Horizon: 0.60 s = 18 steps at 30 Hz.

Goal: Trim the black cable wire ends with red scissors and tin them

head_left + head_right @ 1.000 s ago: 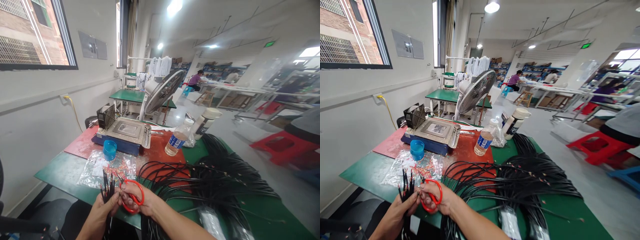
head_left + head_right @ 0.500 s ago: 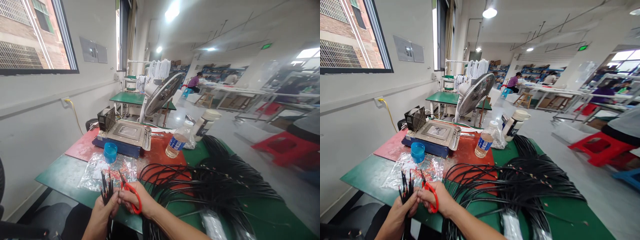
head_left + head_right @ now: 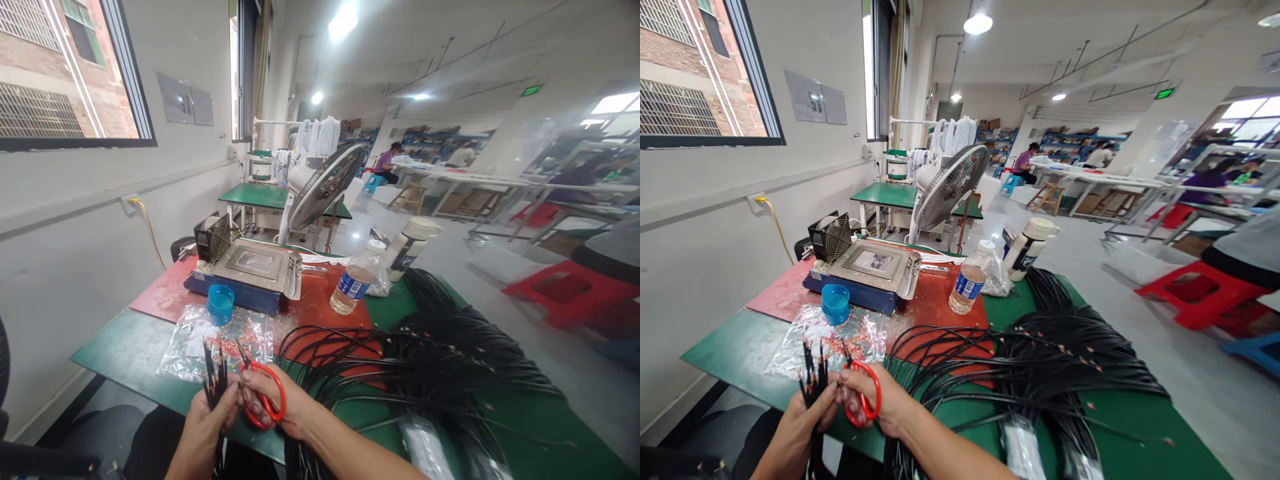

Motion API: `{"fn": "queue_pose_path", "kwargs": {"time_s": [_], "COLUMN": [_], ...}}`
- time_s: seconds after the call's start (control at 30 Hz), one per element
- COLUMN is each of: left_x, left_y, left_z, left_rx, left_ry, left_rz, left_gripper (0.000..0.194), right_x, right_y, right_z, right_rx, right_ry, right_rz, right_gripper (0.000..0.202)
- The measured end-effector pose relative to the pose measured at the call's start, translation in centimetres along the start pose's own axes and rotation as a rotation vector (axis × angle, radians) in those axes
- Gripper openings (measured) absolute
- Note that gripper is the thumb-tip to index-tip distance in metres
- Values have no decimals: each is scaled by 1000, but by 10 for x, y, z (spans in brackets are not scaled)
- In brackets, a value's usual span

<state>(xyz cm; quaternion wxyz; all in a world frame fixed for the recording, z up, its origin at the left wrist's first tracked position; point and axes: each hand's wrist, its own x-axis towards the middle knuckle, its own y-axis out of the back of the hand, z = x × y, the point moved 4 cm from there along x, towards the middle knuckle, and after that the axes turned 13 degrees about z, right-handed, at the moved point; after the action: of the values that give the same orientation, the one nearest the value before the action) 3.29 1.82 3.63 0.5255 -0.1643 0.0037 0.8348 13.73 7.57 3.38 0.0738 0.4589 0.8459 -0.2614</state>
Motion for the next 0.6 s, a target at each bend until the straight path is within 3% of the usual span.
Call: {"fn": "queue_pose_path", "kwargs": {"time_s": [0.43,0.6], "left_x": [1,2], "left_y": [2,4], "left_z": [-10,-10], "left_rx": [-105,-97], "left_ry": [24,18], "left_rz": [-25,-45], "left_gripper": [25,27], "right_x": [-2,-2], "right_y": [-1,-2], "right_z": [4,5], "right_rx": [104,104], "right_ry": [-134,-147], "right_rz": [58,4], "right_gripper": [44,39]}}
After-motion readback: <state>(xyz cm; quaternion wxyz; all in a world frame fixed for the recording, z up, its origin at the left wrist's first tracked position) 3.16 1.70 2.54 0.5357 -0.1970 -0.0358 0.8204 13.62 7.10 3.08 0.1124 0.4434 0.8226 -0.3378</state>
